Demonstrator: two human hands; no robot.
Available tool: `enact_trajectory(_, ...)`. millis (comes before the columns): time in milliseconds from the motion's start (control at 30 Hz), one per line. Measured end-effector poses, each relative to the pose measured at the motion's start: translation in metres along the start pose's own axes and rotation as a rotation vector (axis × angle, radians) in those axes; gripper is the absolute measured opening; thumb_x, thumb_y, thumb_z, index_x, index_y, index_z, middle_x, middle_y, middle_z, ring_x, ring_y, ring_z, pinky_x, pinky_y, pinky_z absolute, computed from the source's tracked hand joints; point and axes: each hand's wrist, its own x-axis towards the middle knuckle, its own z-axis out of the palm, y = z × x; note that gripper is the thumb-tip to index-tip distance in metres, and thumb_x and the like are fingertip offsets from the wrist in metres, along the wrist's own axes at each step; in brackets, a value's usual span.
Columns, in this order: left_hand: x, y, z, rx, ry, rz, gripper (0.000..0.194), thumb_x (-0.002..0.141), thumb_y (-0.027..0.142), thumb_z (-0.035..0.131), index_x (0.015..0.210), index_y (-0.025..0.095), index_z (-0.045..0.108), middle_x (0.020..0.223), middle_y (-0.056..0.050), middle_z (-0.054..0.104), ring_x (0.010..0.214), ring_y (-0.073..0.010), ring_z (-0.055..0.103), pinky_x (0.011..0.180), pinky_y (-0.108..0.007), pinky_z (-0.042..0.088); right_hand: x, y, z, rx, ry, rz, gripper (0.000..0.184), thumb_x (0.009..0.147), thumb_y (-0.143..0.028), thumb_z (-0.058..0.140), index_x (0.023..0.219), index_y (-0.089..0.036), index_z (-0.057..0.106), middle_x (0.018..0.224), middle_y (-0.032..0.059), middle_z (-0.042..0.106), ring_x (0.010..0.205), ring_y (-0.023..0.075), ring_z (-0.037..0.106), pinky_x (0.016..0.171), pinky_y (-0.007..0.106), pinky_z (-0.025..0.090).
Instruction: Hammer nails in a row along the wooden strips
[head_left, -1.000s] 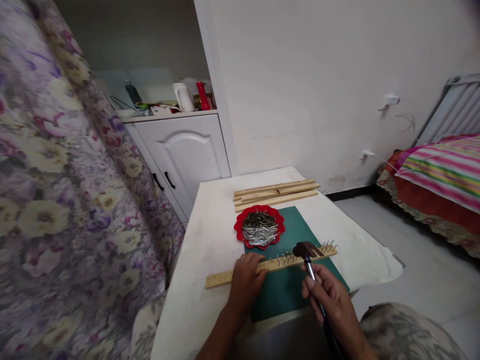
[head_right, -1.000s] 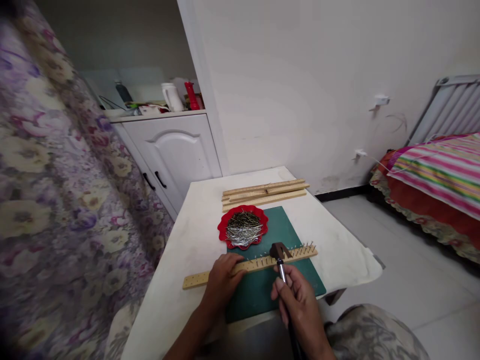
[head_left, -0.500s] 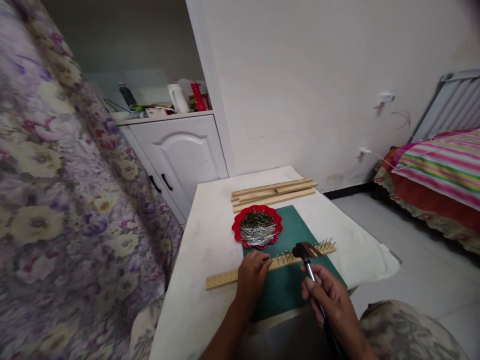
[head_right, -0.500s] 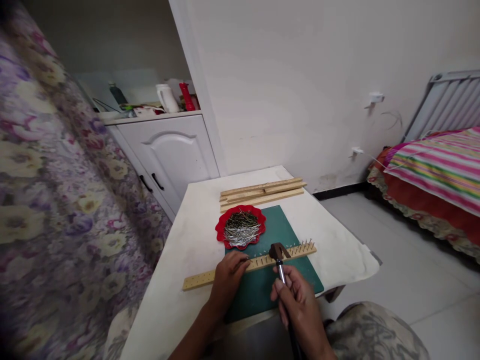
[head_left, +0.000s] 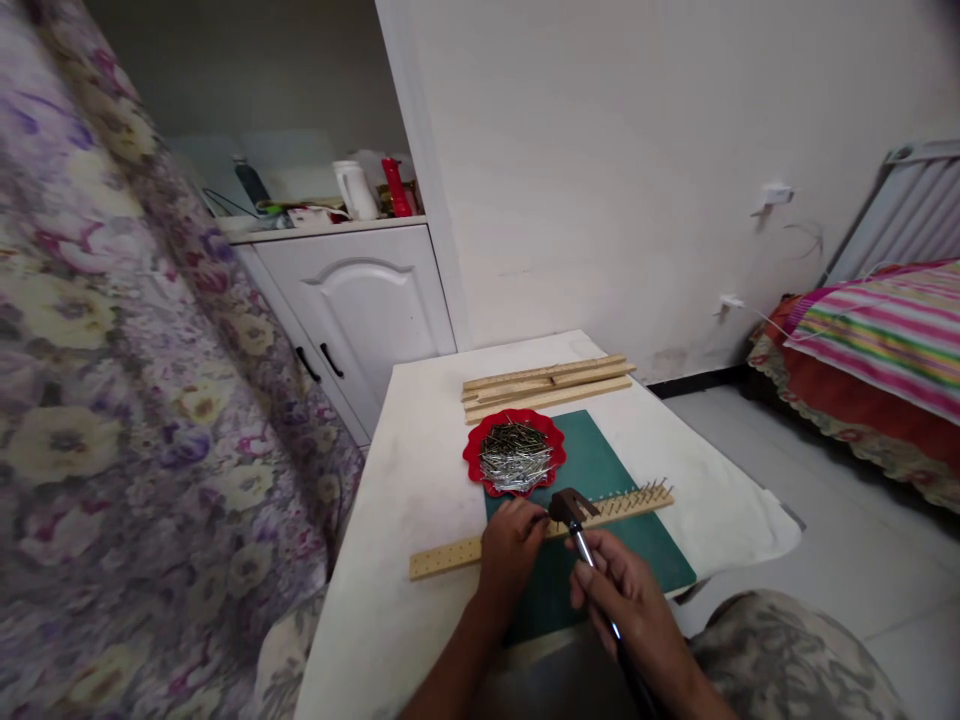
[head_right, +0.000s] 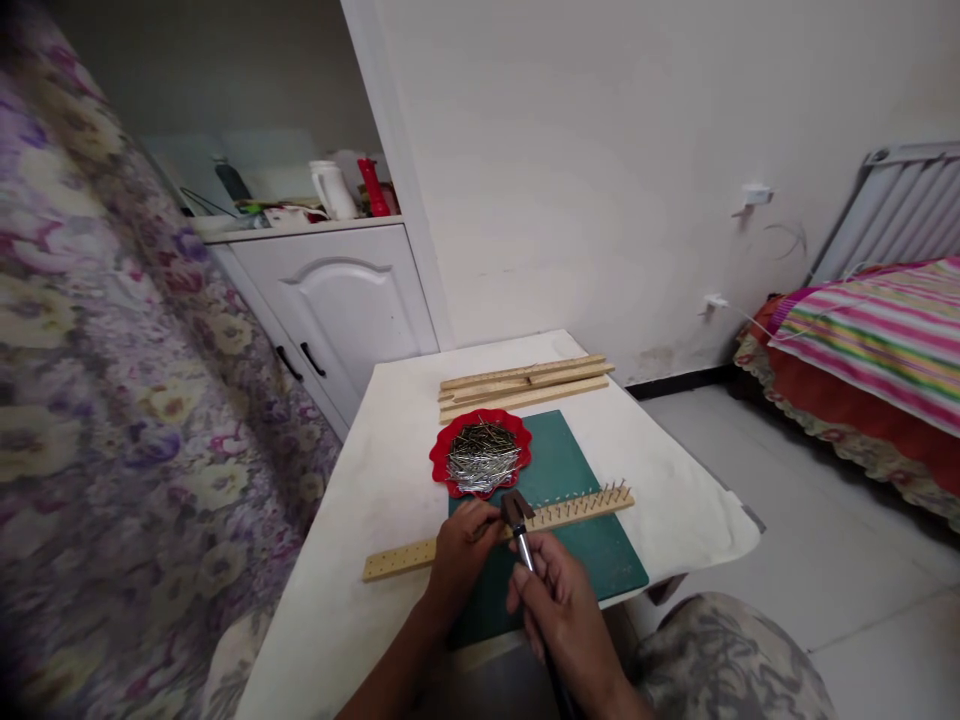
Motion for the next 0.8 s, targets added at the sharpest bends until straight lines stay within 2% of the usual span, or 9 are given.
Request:
enact_trajectory(200,-0.001,0.001,0.000,0.019,-0.014,-0.044,0.014,0.080,0.017,0.050,0.070,0.019,0.061,0.074,-0.001,0.060,0.076,-0.0152,0.053,0.066,-0.024,0.038,0.007,0.002,0.010,-0.028,-0.012,0.023,0.027,0.084,-0.043,0.054,0.094,-0.019,0.047,0.059,-0.0070,0.055,0.029,-0.0002,0.032,0.029,0.012,0.021)
enact_trajectory(333,-0.001,0.001,0.000,0.029,-0.010,-0.049,0.015,0.077,0.014,0.050,0.067,0.019,0.059,0.071,0.000,0.059,0.074,-0.0143,0.052,0.064,-0.023,0.036,0.009,0.002,0.011,-0.066,-0.016,0.045,0.025,0.085,-0.043,0.053,0.089,-0.019,0.047,0.059,-0.0070,0.055,0.028,-0.0004,0.031,0.029,0.011,0.020)
enact_trajectory(433,-0.001,0.001,0.001,0.013,0.004,-0.040,0.014,0.077,0.015,0.051,0.067,0.019,0.060,0.072,0.000,0.060,0.075,-0.0144,0.053,0.066,-0.024,0.037,0.008,0.002,0.010,-0.053,-0.012,0.037,0.024,0.086,-0.042,0.052,0.092,-0.019,0.047,0.061,-0.0071,0.055,0.028,-0.0008,0.030,0.029,0.011,0.020)
enact_trajectory(633,-0.003,-0.001,-0.003,-0.030,0.006,-0.018,0.010,0.078,0.020,0.055,0.080,0.020,0.064,0.082,-0.002,0.063,0.082,-0.0167,0.055,0.074,-0.028,0.042,0.001,0.003,0.000,-0.019,0.075,-0.021,0.026,0.086,-0.042,0.054,0.099,-0.020,0.047,0.061,-0.0065,0.055,0.030,0.0006,0.031,0.030,0.012,0.021)
enact_trajectory(800,-0.015,-0.011,-0.018,0.077,-0.048,0.012,0.020,0.075,0.021,0.059,0.095,0.021,0.063,0.095,-0.004,0.063,0.091,-0.0205,0.055,0.082,-0.034,0.043,-0.005,-0.003,-0.012,-0.002,0.166,-0.041,0.029,0.084,-0.044,0.056,0.099,-0.020,0.049,0.061,-0.0051,0.057,0.029,0.0011,0.031,0.031,0.014,0.021)
